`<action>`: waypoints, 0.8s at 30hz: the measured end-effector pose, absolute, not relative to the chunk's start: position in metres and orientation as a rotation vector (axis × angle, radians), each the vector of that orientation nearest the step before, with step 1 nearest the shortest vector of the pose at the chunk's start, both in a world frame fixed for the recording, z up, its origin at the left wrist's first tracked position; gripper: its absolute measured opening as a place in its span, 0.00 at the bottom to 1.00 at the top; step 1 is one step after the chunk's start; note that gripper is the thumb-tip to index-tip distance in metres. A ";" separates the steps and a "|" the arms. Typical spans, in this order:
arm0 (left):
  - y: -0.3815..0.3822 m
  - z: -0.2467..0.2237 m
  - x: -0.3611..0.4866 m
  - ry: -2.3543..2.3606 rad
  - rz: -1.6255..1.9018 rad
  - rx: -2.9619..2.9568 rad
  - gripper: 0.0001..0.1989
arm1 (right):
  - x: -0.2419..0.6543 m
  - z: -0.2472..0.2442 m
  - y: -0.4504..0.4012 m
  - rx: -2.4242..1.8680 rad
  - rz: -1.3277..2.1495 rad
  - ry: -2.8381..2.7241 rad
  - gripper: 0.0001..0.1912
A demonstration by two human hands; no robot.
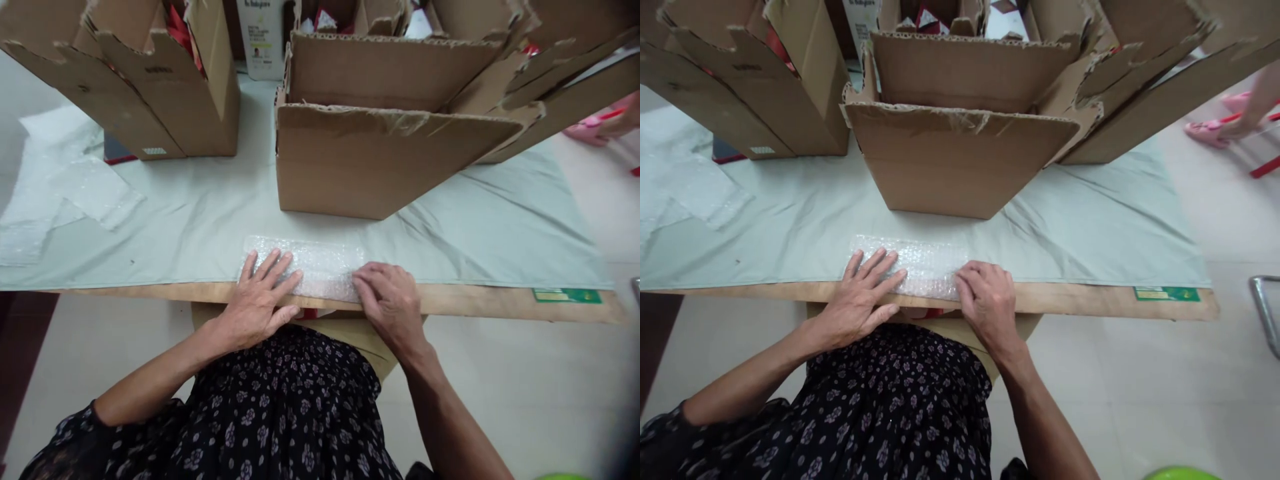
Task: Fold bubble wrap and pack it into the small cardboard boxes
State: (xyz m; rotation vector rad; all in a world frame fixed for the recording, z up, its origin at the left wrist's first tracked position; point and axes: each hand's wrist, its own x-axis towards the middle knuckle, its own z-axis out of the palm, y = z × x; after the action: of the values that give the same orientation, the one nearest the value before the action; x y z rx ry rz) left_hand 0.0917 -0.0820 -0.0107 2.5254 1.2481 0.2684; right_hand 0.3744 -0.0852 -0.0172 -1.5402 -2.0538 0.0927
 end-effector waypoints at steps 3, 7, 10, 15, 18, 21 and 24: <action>-0.074 -0.005 0.083 1.331 0.461 2.433 0.23 | 0.378 -0.013 -0.064 -1.626 0.065 -2.092 0.14; -0.057 -0.002 0.072 1.418 0.649 2.446 0.18 | 0.372 -0.014 -0.040 -1.680 0.172 -2.269 0.14; -0.042 0.002 0.068 1.405 0.589 2.495 0.22 | 0.370 -0.014 -0.036 -1.644 0.263 -2.312 0.07; -0.012 0.013 0.073 1.250 0.378 2.507 0.35 | 0.367 0.000 -0.051 -1.492 0.356 -2.291 0.04; 0.004 0.018 0.077 1.130 0.258 2.481 0.39 | 0.365 0.014 -0.063 -1.312 0.375 -2.234 0.05; 0.013 0.022 0.078 1.039 0.185 2.456 0.28 | 0.366 0.027 -0.073 -1.154 0.323 -2.147 0.08; 0.012 0.027 0.076 0.963 0.214 2.417 0.11 | 0.371 0.031 -0.078 -1.170 0.385 -2.038 0.17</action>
State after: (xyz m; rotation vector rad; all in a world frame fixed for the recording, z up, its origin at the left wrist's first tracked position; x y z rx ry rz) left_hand 0.0760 0.0123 0.0268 2.4172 0.9632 0.2136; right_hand 0.3714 -0.0782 0.0311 -1.1696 -2.0384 0.3852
